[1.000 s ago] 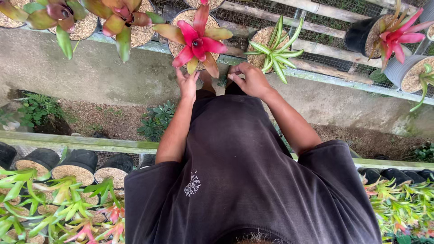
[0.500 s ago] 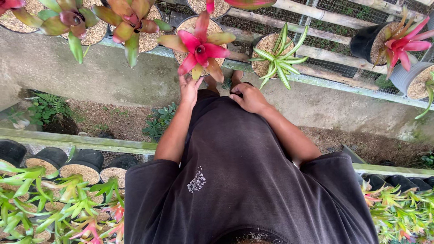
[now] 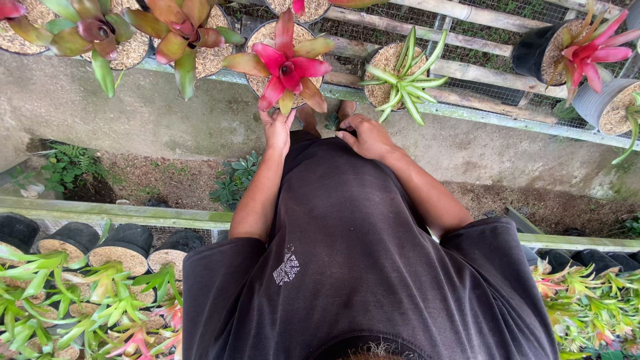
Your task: The person moves potted bromeliads on wooden racks, picking up individual pots, rotating them, and placing them back in different positions. The person handles several pots with pink and green leaves, adjusting their placement on the rack throughout the clip.
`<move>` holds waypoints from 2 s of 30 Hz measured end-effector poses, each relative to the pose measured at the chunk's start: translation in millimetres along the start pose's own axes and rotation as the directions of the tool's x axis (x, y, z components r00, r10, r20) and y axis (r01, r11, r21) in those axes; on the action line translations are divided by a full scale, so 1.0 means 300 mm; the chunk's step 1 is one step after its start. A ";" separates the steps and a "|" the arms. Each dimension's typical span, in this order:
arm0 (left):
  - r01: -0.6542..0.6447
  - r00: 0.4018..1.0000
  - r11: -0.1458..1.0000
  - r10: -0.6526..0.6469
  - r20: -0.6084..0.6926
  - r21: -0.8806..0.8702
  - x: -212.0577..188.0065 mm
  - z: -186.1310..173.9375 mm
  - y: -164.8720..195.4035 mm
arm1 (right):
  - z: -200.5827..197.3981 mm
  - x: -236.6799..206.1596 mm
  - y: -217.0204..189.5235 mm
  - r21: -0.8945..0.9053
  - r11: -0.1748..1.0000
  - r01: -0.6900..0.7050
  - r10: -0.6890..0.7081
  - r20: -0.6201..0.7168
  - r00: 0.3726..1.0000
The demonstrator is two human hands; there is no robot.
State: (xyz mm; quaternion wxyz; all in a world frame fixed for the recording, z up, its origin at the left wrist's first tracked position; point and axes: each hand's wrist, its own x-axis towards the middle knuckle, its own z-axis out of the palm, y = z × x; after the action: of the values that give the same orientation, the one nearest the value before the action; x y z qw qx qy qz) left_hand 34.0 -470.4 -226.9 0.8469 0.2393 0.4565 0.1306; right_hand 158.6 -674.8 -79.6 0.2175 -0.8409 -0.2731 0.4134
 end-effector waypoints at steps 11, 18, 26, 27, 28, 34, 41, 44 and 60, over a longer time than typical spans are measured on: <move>0.023 0.999 0.994 -0.027 0.037 0.109 0.005 0.003 0.019 | 0.034 -0.006 0.009 -0.013 1.000 0.027 -0.027 -0.001 1.000; 0.077 0.988 0.949 -0.113 0.101 0.304 0.004 -0.042 0.079 | 0.031 -0.032 0.004 -0.023 0.997 0.069 -0.070 -0.061 0.996; 0.044 0.997 0.923 -0.066 0.044 0.381 -0.031 -0.055 0.135 | -0.011 -0.046 -0.007 0.094 0.990 0.107 -0.091 -0.153 0.984; 0.048 0.997 0.920 -0.066 0.034 0.389 -0.038 -0.057 0.137 | -0.018 -0.042 -0.009 0.094 0.989 0.117 -0.100 -0.161 0.982; 0.050 0.998 0.917 -0.065 0.025 0.395 -0.049 -0.060 0.141 | -0.023 -0.039 -0.011 0.085 0.989 0.124 -0.110 -0.153 0.982; 0.091 0.995 0.909 -0.099 -0.003 0.408 -0.117 -0.088 0.161 | -0.027 -0.036 -0.007 0.065 0.982 0.178 -0.164 -0.177 0.970; 0.203 0.979 0.881 -0.187 -0.078 0.427 -0.171 -0.113 0.169 | 0.019 -0.132 0.165 0.038 0.999 0.024 -0.017 -0.179 0.984; 0.206 0.978 0.860 -0.199 -0.065 0.467 -0.164 -0.115 0.172 | 0.048 -0.209 0.271 0.032 0.995 -0.095 0.099 -0.152 0.983; 0.094 0.996 0.875 -0.080 -0.050 0.475 -0.118 -0.112 0.176 | -0.098 -0.161 0.227 0.223 0.963 0.154 0.018 -0.620 0.784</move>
State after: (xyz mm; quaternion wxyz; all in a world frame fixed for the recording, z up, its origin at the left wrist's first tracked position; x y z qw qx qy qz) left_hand -13.6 -431.4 -189.8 0.7603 0.4174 0.4972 -0.0203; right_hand 176.9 -761.1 -75.6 0.4184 -0.8829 -0.1603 0.1403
